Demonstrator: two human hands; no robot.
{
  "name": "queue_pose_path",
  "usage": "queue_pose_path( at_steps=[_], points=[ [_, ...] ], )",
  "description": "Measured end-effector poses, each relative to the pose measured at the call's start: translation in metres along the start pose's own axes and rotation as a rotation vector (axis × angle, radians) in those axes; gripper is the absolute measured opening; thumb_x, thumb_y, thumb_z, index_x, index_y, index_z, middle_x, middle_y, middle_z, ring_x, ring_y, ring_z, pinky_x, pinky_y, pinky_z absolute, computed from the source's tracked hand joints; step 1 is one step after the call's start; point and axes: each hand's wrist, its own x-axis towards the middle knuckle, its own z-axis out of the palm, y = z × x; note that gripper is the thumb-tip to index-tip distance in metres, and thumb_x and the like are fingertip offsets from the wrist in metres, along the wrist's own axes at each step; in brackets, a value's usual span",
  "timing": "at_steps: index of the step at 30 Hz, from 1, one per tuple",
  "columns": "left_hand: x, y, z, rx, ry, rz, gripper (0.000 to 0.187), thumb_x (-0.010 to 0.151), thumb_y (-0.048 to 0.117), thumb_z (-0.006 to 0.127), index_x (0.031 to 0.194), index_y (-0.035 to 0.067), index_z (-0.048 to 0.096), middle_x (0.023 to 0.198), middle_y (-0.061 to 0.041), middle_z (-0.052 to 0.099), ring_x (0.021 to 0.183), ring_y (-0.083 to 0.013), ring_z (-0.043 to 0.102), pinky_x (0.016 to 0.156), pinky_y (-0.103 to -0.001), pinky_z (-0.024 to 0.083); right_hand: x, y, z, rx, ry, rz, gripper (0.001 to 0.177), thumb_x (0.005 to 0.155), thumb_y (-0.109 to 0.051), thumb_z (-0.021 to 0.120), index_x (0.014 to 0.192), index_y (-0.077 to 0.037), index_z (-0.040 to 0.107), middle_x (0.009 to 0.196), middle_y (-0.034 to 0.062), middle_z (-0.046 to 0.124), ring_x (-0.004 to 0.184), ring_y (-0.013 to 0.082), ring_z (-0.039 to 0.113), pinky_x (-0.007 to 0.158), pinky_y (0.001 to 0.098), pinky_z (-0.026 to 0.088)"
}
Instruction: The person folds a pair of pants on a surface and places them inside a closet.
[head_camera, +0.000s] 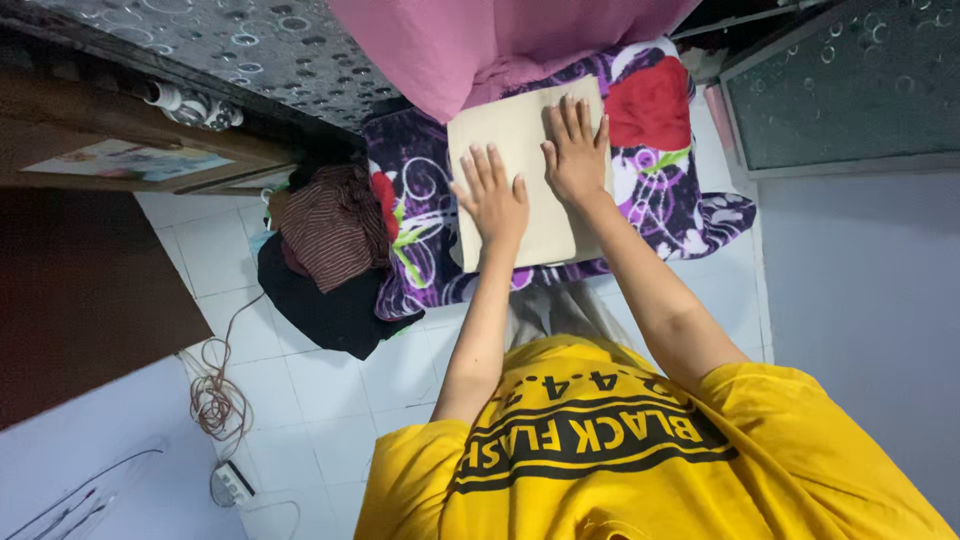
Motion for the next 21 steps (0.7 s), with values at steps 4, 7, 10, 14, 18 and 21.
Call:
queue_pose_path(
  at_steps=[4,7,10,14,18,21],
  points=[
    [0.002,-0.023,0.018,-0.025,-0.018,0.040,0.075,0.102,0.049,0.051,0.165,0.017,0.025,0.172,-0.012,0.019,0.159,-0.0347,0.015,0.125,-0.065,0.009,0.017,0.006,0.008,-0.037,-0.184,0.040,0.063,0.108,-0.039,0.037,0.165,-0.017,0.024,0.172,0.0125,0.016,0.159,0.0315,0.011,0.124,0.0646,0.002],
    [0.000,-0.021,0.025,-0.041,-0.017,0.009,0.073,0.103,0.048,0.049,0.165,0.018,0.025,0.173,-0.011,0.018,0.160,-0.0348,0.014,0.125,-0.066,0.011,0.025,0.014,0.019,-0.024,-0.175,0.027,0.063,0.108,-0.040,0.034,0.165,-0.017,0.022,0.173,0.0112,0.016,0.159,0.0303,0.011,0.123,0.0652,0.002],
    [0.005,-0.017,0.024,-0.015,-0.118,-0.042,0.075,0.098,0.049,0.051,0.163,0.020,0.026,0.170,-0.010,0.017,0.157,-0.0350,0.013,0.118,-0.073,0.012,0.027,0.015,0.021,-0.054,-0.136,-0.002,0.064,0.106,-0.041,0.036,0.164,-0.015,0.022,0.171,0.0134,0.015,0.156,0.0323,0.009,0.119,0.0658,0.001],
    [0.006,-0.018,0.030,0.045,-0.057,-0.021,0.075,0.100,0.048,0.052,0.164,0.020,0.027,0.172,-0.009,0.016,0.159,-0.0345,0.013,0.114,-0.077,0.019,0.010,0.007,0.017,-0.064,-0.135,0.033,0.064,0.107,-0.038,0.037,0.165,-0.013,0.026,0.172,0.0140,0.018,0.159,0.0310,0.013,0.123,0.0648,0.003],
    [0.006,-0.019,0.037,0.059,-0.026,-0.018,0.076,0.097,0.047,0.053,0.163,0.020,0.027,0.172,-0.009,0.016,0.158,-0.0346,0.014,0.113,-0.078,0.024,-0.051,-0.007,0.001,-0.048,-0.107,0.042,0.059,0.107,-0.036,0.040,0.163,-0.015,0.033,0.171,0.0143,0.025,0.158,0.0325,0.019,0.125,0.0628,0.008],
    [0.004,-0.021,0.040,0.060,-0.034,-0.008,0.077,0.097,0.046,0.054,0.163,0.019,0.027,0.172,-0.010,0.016,0.158,-0.0348,0.014,0.113,-0.077,0.025,-0.088,-0.010,-0.005,-0.047,-0.047,0.012,0.059,0.107,-0.036,0.042,0.163,-0.016,0.037,0.169,0.0142,0.029,0.157,0.0348,0.022,0.124,0.0627,0.010]
  ],
)
